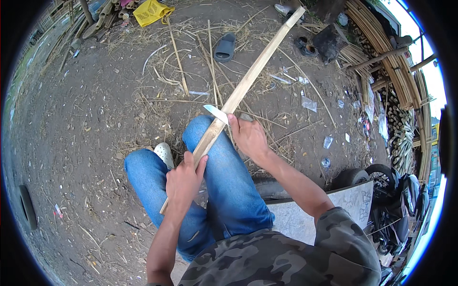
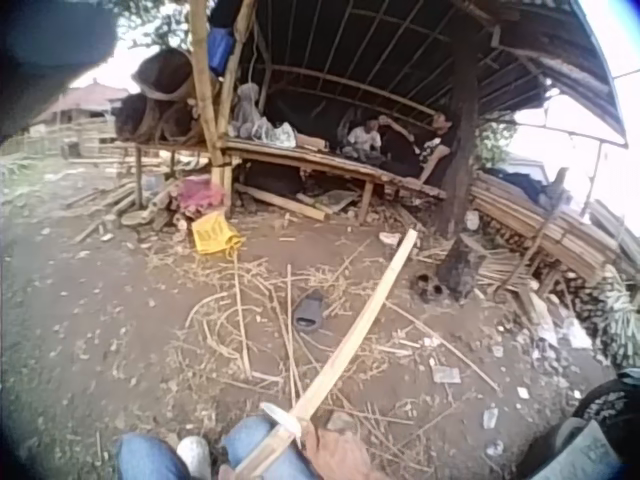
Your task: The person uses a knife to scrape and shave the surface and edges of a split bamboo strip, turning the strip around to shave different sections.
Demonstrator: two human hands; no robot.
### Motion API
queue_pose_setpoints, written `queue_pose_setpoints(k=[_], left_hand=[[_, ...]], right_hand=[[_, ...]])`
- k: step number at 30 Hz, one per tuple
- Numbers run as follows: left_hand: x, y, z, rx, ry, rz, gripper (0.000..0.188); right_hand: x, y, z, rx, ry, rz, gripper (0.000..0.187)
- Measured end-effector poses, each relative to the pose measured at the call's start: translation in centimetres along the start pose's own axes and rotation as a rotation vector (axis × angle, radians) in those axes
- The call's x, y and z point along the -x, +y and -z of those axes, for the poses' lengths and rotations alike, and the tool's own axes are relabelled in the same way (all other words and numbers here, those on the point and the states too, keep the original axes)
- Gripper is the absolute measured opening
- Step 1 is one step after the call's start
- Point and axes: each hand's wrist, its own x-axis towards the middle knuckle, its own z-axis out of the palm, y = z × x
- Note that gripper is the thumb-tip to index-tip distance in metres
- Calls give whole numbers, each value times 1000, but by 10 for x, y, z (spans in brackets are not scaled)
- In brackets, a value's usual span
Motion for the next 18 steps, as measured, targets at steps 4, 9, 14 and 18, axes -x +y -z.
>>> queue_pose_setpoints(k=[4,9,14,18], left_hand=[[1,-5,-4,31,20,-23,42],[0,-2,2,111,-41,5,41],[-1,0,-2,90,-19,-18,41],[0,-2,-1,50,-22,-9,41]], right_hand=[[24,-20,10,-129,-148,-27,63],[-44,12,50,-9,9,-154,60],[-118,57,76,119,208,-171,61],[-138,66,63,170,285,-105,62]])
